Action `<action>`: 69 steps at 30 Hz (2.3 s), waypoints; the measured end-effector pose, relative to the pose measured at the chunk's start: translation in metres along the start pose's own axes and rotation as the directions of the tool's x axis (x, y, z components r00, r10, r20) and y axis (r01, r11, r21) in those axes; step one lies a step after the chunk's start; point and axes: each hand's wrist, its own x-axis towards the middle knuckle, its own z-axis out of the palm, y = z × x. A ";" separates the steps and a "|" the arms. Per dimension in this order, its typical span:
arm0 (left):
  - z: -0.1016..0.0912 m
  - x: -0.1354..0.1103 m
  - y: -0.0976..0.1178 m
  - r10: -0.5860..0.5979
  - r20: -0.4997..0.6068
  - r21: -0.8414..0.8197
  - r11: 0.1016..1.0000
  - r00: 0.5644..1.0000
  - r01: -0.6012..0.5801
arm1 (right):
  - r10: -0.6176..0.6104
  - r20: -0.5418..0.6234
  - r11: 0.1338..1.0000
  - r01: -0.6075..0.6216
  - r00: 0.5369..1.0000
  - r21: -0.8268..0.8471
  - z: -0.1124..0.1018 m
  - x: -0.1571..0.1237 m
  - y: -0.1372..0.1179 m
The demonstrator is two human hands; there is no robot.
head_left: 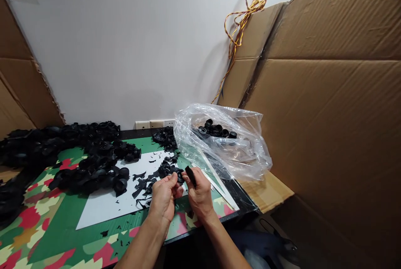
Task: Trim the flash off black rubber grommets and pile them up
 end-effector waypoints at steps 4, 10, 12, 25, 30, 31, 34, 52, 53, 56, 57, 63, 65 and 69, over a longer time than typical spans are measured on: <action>-0.002 0.001 -0.002 0.055 -0.002 0.052 0.997 0.998 -0.055 | -0.035 0.087 0.998 0.040 0.996 -0.048 -0.005 0.004 0.003; -0.002 -0.002 -0.002 0.170 0.011 0.134 0.976 0.985 -0.170 | -0.101 0.252 0.986 0.131 0.962 -0.103 -0.011 0.011 0.001; -0.002 -0.004 0.000 0.196 0.023 0.163 0.967 0.980 -0.197 | -0.107 0.303 0.984 0.144 0.947 -0.105 -0.012 0.015 -0.001; -0.008 0.003 0.008 0.068 0.036 0.146 0.987 0.997 -0.072 | 0.228 0.218 0.945 -0.270 0.949 0.185 0.001 0.012 -0.003; -0.004 0.004 0.008 0.048 0.080 0.117 0.991 0.996 -0.058 | 0.473 0.223 0.738 -0.522 0.852 0.428 0.010 0.006 -0.003; -0.004 0.005 0.007 0.053 0.085 0.118 0.991 0.995 -0.063 | 0.498 0.234 0.697 -0.546 0.835 0.465 0.010 0.007 -0.003; -0.004 0.007 0.006 0.072 0.082 0.133 0.988 0.994 -0.083 | 0.548 0.255 0.602 -0.588 0.796 0.541 0.010 0.011 -0.006; -0.011 0.014 0.012 0.117 -0.019 0.217 0.970 0.993 -0.110 | 0.484 0.060 0.845 -0.484 0.873 0.226 -0.023 0.039 0.012; -0.011 0.014 0.013 0.117 -0.023 0.217 0.970 0.993 -0.109 | 0.467 0.058 0.859 -0.468 0.882 0.206 -0.023 0.037 0.011; -0.010 0.016 0.013 0.117 -0.030 0.222 0.969 0.993 -0.107 | 0.364 0.060 0.919 -0.369 0.929 0.140 -0.018 0.025 0.005; -0.009 0.016 0.013 0.117 -0.029 0.226 0.968 0.993 -0.108 | 0.295 0.066 0.946 -0.301 0.953 0.119 -0.016 0.021 0.003; -0.007 0.016 0.014 0.140 -0.011 0.257 0.957 0.990 -0.133 | 0.001 0.192 0.997 0.013 0.981 -0.072 -0.006 0.005 -0.013; -0.008 0.014 0.015 0.156 -0.012 0.264 0.953 0.988 -0.147 | 0.030 0.223 0.994 -0.006 0.974 -0.109 -0.006 0.006 -0.017; -0.013 0.008 0.017 0.181 -0.021 0.263 0.950 0.983 -0.169 | 0.180 0.142 0.974 -0.196 0.973 0.110 -0.010 0.013 -0.018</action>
